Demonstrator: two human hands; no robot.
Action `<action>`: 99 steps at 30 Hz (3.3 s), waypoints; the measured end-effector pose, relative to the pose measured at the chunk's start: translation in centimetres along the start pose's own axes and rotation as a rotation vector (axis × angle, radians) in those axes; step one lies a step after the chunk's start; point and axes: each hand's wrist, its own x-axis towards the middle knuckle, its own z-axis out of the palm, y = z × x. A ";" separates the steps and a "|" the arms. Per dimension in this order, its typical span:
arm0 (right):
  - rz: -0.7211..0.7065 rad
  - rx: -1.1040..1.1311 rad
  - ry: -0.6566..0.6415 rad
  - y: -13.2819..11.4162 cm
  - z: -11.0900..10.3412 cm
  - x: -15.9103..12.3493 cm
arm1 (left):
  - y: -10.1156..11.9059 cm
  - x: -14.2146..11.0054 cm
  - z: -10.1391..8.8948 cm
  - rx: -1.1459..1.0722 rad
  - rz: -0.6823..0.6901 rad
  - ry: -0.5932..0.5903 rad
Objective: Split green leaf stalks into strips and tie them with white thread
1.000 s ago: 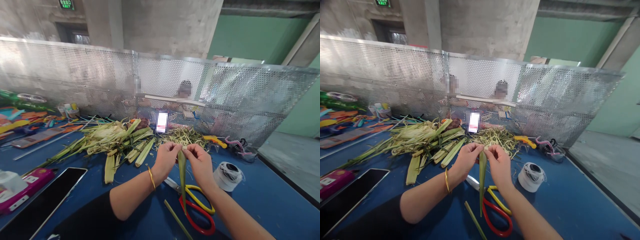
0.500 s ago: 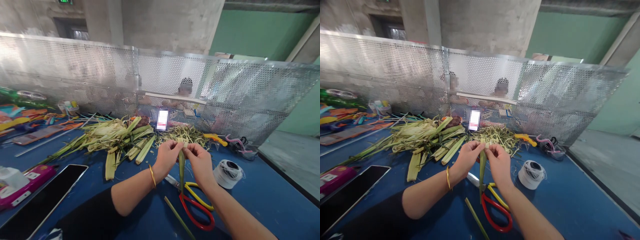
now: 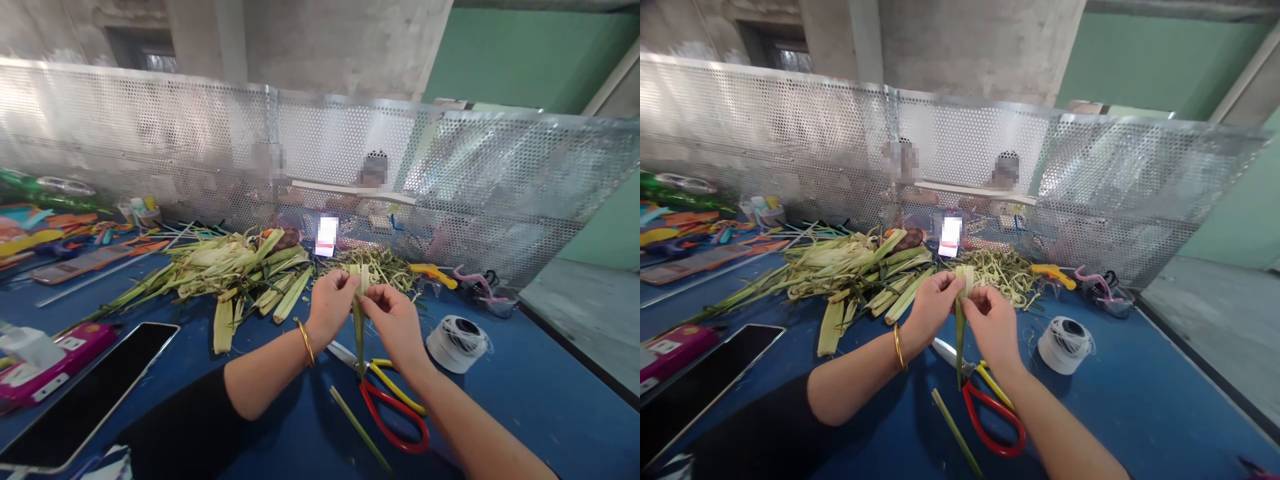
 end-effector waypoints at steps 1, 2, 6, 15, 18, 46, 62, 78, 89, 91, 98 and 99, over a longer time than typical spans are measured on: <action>-0.002 -0.039 -0.006 0.0 0.0 0.0 | -0.1 0.1 0.0 0.034 0.015 0.011; -0.008 -0.075 -0.006 0.1 -0.1 0.0 | -0.2 0.1 0.0 0.049 0.021 0.019; -0.029 -0.128 0.033 0.1 -0.3 -0.1 | -0.2 -0.2 0.2 0.021 0.004 -0.004; -0.176 -0.199 0.174 -0.1 -0.2 -0.6 | 0.3 -0.5 0.4 -0.138 -0.093 -0.027; -0.254 -0.231 0.192 -0.4 -0.2 -0.8 | 0.2 -0.2 0.2 -0.162 -0.109 -0.003; -0.025 -0.145 -0.795 -3.8 -4.4 -1.9 | 0.6 3.7 -3.6 -0.189 -0.156 0.120; 0.227 0.377 -0.075 -1.3 -3.2 2.0 | 2.6 -1.1 -0.2 -0.130 -0.191 -0.294; 0.107 0.114 -0.100 -2.1 -3.6 1.7 | 2.2 -0.9 -0.2 -0.158 -0.234 -0.531; 0.048 -0.025 -0.136 -1.8 -5.0 2.2 | 1.9 -1.2 0.0 -0.162 -0.112 -0.424; 0.043 -0.038 -0.192 -1.9 -5.3 2.3 | 2.1 -1.2 0.1 -0.166 -0.095 -0.377; -0.018 -0.130 -0.254 -1.3 -5.2 2.6 | 2.1 -1.1 0.3 -0.110 -0.033 -0.284; -0.052 -0.142 -0.214 -1.2 -5.1 2.5 | 2.1 -1.1 0.3 -0.107 -0.036 -0.280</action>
